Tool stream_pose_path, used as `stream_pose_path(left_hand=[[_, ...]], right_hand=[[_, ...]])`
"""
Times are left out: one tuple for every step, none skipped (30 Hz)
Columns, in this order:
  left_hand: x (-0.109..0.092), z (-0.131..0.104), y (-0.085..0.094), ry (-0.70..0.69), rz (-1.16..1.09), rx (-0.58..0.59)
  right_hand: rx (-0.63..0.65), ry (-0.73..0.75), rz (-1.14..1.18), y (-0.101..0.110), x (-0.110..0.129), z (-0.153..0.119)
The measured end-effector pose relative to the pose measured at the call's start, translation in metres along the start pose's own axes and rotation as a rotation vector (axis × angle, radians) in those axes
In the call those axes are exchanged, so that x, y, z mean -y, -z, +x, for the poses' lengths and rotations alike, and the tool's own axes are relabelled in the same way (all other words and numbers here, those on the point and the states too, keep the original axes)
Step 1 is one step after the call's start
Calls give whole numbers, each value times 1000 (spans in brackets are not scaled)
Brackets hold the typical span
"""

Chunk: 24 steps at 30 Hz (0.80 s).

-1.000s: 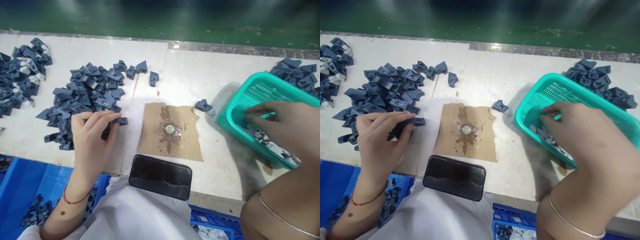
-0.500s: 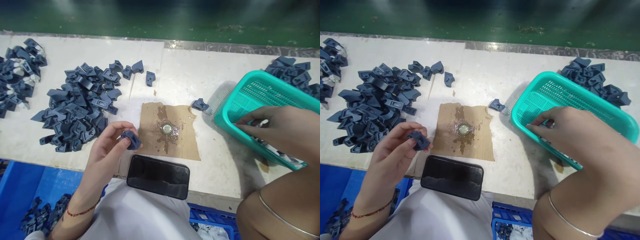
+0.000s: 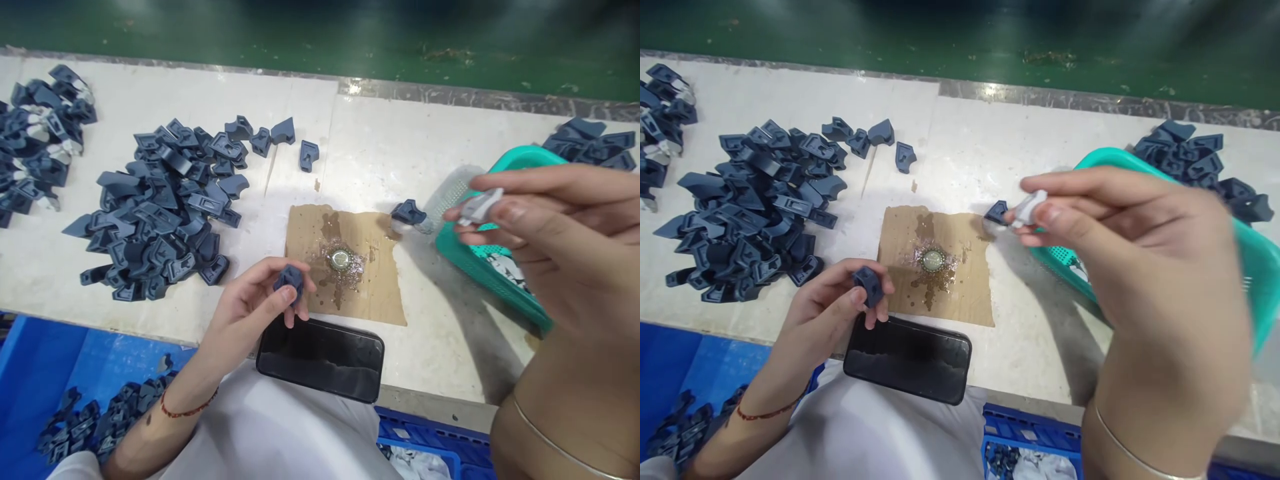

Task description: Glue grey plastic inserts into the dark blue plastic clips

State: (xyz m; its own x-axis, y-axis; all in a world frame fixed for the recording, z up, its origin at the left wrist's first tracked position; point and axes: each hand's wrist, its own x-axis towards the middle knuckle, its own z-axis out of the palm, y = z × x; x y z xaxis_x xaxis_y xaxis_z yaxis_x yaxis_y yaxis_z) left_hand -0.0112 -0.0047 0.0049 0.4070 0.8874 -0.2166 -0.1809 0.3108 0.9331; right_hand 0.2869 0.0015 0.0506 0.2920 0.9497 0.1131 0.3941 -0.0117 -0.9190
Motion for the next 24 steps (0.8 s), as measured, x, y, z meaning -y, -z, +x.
stream_pose_path(left_hand=[[1,0,0,-1,29,-11],[2,0,-1,-1,61,-22],[3,0,-1,2,95,-33],[4,0,-1,4,126,-45],[4,-1,-1,1,149,-51],[5,-1,-1,-9,162,-51],[6,-2,-1,-28,168,-45],[6,-3,-1,-53,171,-36],[7,-4,0,-83,177,-27],[8,-6,0,-111,188,-20],[9,-7,0,-137,206,-14],[10,-8,0,-158,228,-11],[11,-9,0,-175,255,-8],[11,-10,0,-190,285,-5],[12,-10,0,-201,315,-3],[12,-11,0,-210,348,-1],[12,-11,-1,-214,384,1],[12,-10,-1,-214,422,6],[11,-10,-1,-213,456,17],[10,-9,-1,-214,481,32],[10,-9,-1,-218,498,47],[9,-8,-1,-230,509,61],[8,-7,-1,-243,513,72],[8,-7,-1,-255,514,77]], right_hand=[[40,-33,104,-10,5,-3],[87,-75,184,-19,10,-7],[139,-109,250,-28,12,-10],[184,-136,295,-35,14,-12],[223,-152,326,-41,13,-15],[249,-163,346,-47,12,-16],[258,-170,351,-52,10,-18],[259,-172,336,-56,7,-18],[247,-164,306,-60,3,-19],[231,-140,266,-63,0,-19],[225,-97,215,-66,-3,-20],[232,-37,155,-68,-5,-20],[254,34,90,-69,-7,-20],[284,104,28,-70,-9,-20],[314,167,-26,-70,-9,-20],[340,216,-70,-70,-10,-20],[354,250,-99,-70,-10,-20],[360,271,-115,-70,-10,-20],[366,286,-126,-70,-10,-20],[372,299,-135,-70,-10,-20],[379,312,-144,-71,-10,-20],[389,322,-151,-71,-10,-21],[397,328,-156,-71,-11,-21],[399,330,-157,-71,-11,-21]])
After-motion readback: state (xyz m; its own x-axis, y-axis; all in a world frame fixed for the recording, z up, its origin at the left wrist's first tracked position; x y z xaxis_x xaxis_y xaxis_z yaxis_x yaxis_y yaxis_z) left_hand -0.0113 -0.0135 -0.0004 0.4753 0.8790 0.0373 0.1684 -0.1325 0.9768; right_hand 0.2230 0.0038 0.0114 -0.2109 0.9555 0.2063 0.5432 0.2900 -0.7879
